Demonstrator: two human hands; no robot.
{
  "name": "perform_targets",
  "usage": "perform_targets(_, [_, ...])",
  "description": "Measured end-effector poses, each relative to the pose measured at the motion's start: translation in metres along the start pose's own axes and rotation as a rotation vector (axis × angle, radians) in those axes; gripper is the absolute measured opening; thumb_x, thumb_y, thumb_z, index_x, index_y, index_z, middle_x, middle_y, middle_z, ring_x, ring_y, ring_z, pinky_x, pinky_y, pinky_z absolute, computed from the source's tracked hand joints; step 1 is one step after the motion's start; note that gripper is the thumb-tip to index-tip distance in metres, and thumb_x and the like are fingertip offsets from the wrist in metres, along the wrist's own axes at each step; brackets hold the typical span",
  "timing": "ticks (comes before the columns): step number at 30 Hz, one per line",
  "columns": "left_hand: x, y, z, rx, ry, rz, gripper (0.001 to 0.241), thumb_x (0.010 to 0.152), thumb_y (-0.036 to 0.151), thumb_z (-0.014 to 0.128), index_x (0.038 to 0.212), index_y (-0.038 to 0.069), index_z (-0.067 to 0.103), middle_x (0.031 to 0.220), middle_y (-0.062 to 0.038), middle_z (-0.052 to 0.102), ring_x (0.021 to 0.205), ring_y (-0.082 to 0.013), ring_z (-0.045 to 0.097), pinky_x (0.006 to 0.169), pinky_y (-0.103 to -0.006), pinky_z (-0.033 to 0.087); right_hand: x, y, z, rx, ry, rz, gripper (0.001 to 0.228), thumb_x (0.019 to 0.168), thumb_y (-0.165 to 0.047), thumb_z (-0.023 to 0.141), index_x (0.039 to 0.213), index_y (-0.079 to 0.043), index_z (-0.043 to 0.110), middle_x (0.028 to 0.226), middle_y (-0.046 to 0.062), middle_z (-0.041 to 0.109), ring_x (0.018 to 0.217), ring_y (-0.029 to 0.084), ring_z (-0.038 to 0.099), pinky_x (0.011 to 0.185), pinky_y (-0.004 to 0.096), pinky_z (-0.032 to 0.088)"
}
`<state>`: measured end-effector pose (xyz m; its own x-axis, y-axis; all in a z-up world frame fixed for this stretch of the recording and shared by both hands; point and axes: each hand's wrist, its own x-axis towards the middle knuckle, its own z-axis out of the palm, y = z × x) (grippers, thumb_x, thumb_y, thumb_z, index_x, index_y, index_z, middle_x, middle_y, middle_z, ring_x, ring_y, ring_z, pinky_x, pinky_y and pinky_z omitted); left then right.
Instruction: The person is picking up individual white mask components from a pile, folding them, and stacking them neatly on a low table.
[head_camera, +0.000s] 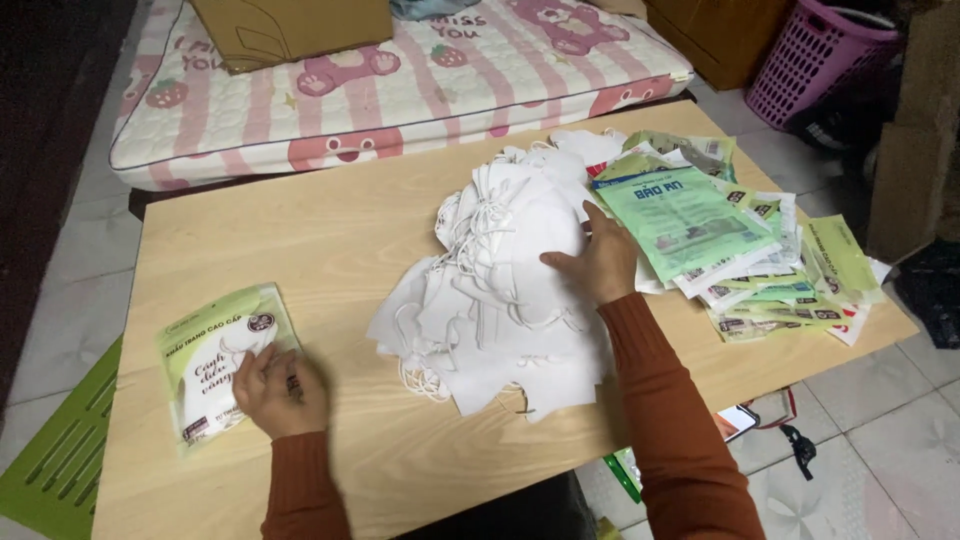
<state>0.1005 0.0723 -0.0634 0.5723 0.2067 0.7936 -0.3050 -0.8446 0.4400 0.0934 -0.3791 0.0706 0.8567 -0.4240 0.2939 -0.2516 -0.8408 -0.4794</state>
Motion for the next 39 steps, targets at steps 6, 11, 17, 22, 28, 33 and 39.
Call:
perform_targets(6, [-0.013, 0.027, 0.006, -0.117, 0.001, 0.065, 0.007, 0.085, 0.010, 0.078, 0.092, 0.014, 0.078, 0.110, -0.007, 0.071, 0.117, -0.0328, 0.063, 0.109, -0.0447, 0.046, -0.023, 0.002, 0.019, 0.041, 0.267, -0.111, 0.056, 0.067, -0.028, 0.094, 0.116, -0.012, 0.070, 0.102, 0.004, 0.062, 0.107, 0.029, 0.059, 0.101, 0.046, 0.041])
perform_targets(11, [0.007, 0.100, -0.033, -0.746, -0.344, -0.275, 0.021, 0.089, 0.005, 0.072, 0.109, 0.002, 0.074, 0.114, -0.020, 0.072, 0.115, -0.0348, 0.067, 0.103, -0.0459, 0.050, -0.085, -0.048, 0.012, 0.747, 0.266, -0.216, 0.033, 0.078, -0.017, 0.091, 0.103, -0.010, 0.072, 0.091, 0.008, 0.073, 0.091, 0.027, 0.073, 0.085, 0.038, 0.055])
perform_targets(17, [0.000, 0.112, -0.051, -1.169, -0.837, -0.628, 0.056, 0.087, 0.002, 0.069, 0.141, 0.001, 0.054, 0.130, -0.013, 0.069, 0.113, -0.0181, 0.065, 0.098, -0.0305, 0.052, -0.151, -0.111, 0.029, 0.962, -0.566, 0.084, 0.048, 0.068, -0.026, 0.089, 0.111, -0.010, 0.075, 0.107, 0.003, 0.076, 0.097, 0.017, 0.071, 0.081, 0.031, 0.061])
perform_targets(22, [-0.006, 0.112, -0.058, -1.001, -0.812, -0.713, 0.032, 0.092, 0.017, 0.067, 0.119, 0.001, 0.073, 0.107, -0.010, 0.078, 0.093, -0.0162, 0.069, 0.079, -0.0305, 0.058, -0.133, -0.061, 0.055, 0.853, -0.189, -0.354, 0.027, 0.090, -0.021, 0.071, 0.113, -0.007, 0.072, 0.117, 0.008, 0.074, 0.111, 0.021, 0.070, 0.095, 0.032, 0.056])
perform_targets(28, [-0.004, 0.126, -0.063, -0.985, -0.663, -0.797, 0.043, 0.093, 0.012, 0.062, 0.134, 0.004, 0.058, 0.121, -0.014, 0.070, 0.108, -0.0206, 0.066, 0.093, -0.0329, 0.054, -0.033, -0.015, 0.001, 0.280, 0.238, -0.056, 0.062, 0.089, -0.039, 0.076, 0.136, -0.008, 0.053, 0.121, 0.013, 0.066, 0.107, 0.032, 0.055, 0.080, 0.045, 0.050])
perform_targets(33, [-0.006, 0.135, -0.060, -1.007, -0.637, -0.809, 0.085, 0.090, 0.003, 0.059, 0.163, 0.020, 0.019, 0.129, -0.019, 0.067, 0.115, -0.0224, 0.065, 0.094, -0.0368, 0.054, -0.017, -0.002, 0.012, 0.087, 0.139, 0.025, 0.088, 0.077, -0.044, 0.086, 0.147, -0.006, 0.050, 0.119, 0.014, 0.072, 0.117, 0.041, 0.054, 0.090, 0.051, 0.048])
perform_targets(39, [-0.003, 0.126, -0.048, -0.842, -0.648, -0.839, 0.034, 0.094, 0.006, 0.059, 0.126, 0.011, 0.071, 0.130, -0.008, 0.069, 0.121, -0.0139, 0.062, 0.105, -0.0242, 0.046, -0.030, -0.007, 0.012, 0.163, 0.570, -0.402, 0.027, 0.097, -0.013, 0.070, 0.122, -0.003, 0.067, 0.100, 0.009, 0.070, 0.092, 0.029, 0.063, 0.092, 0.042, 0.048])
